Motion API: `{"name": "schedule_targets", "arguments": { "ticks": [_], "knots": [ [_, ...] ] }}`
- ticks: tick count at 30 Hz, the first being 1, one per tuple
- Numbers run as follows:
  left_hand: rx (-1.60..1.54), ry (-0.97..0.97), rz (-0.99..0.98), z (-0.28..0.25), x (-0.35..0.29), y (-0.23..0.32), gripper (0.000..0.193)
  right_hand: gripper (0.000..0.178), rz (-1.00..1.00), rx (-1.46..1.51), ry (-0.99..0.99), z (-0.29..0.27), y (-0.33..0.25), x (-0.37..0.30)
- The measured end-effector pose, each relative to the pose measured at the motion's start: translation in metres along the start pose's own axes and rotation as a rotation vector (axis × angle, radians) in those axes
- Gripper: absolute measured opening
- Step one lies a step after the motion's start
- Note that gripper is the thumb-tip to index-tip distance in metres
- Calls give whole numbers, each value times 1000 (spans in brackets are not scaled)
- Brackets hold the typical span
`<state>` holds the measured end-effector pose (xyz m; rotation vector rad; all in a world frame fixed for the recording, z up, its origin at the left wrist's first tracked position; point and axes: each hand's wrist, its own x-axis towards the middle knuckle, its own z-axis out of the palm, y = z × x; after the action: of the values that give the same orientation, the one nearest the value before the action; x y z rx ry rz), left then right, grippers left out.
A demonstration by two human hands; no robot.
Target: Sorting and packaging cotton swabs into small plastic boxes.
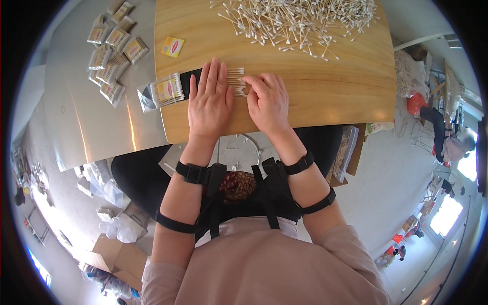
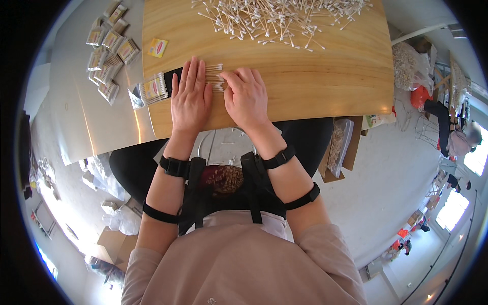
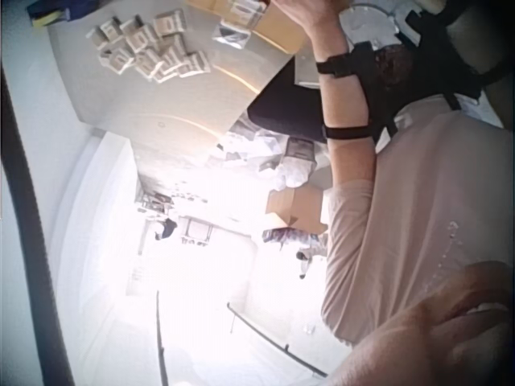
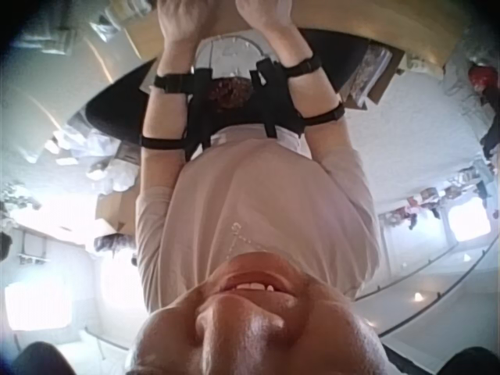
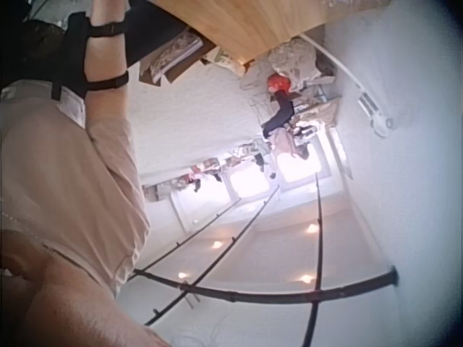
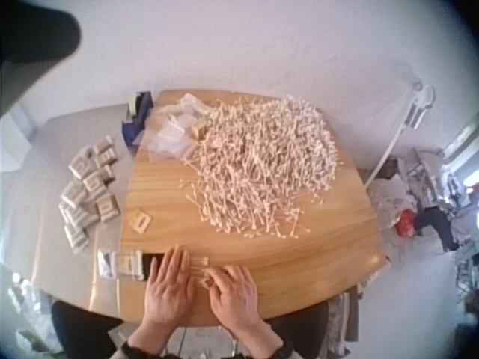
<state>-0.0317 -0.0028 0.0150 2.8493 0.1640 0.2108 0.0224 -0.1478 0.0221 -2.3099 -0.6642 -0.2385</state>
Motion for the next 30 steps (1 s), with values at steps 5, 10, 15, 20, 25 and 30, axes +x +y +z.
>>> {"name": "schedule_targets", "arguments": {
  "ticks": [5,10,15,20,25,30],
  "knots": [
    [28,44,23,3,0,1,53,15,54,59,-30,-1,7,13],
    [16,63,27,2,0,0,53,5,44,32,-202,-9,12,29],
    [-3,44,33,2,-2,0,55,4,63,34,-298,-12,13,36],
    [16,63,43,4,0,0,53,4,-56,-34,-352,-12,17,39],
    [13,61,42,4,0,-1,53,6,-119,-65,-371,-10,17,43],
    [24,60,45,5,-1,-4,54,10,-133,-135,-414,-9,12,44]
  ]
}}
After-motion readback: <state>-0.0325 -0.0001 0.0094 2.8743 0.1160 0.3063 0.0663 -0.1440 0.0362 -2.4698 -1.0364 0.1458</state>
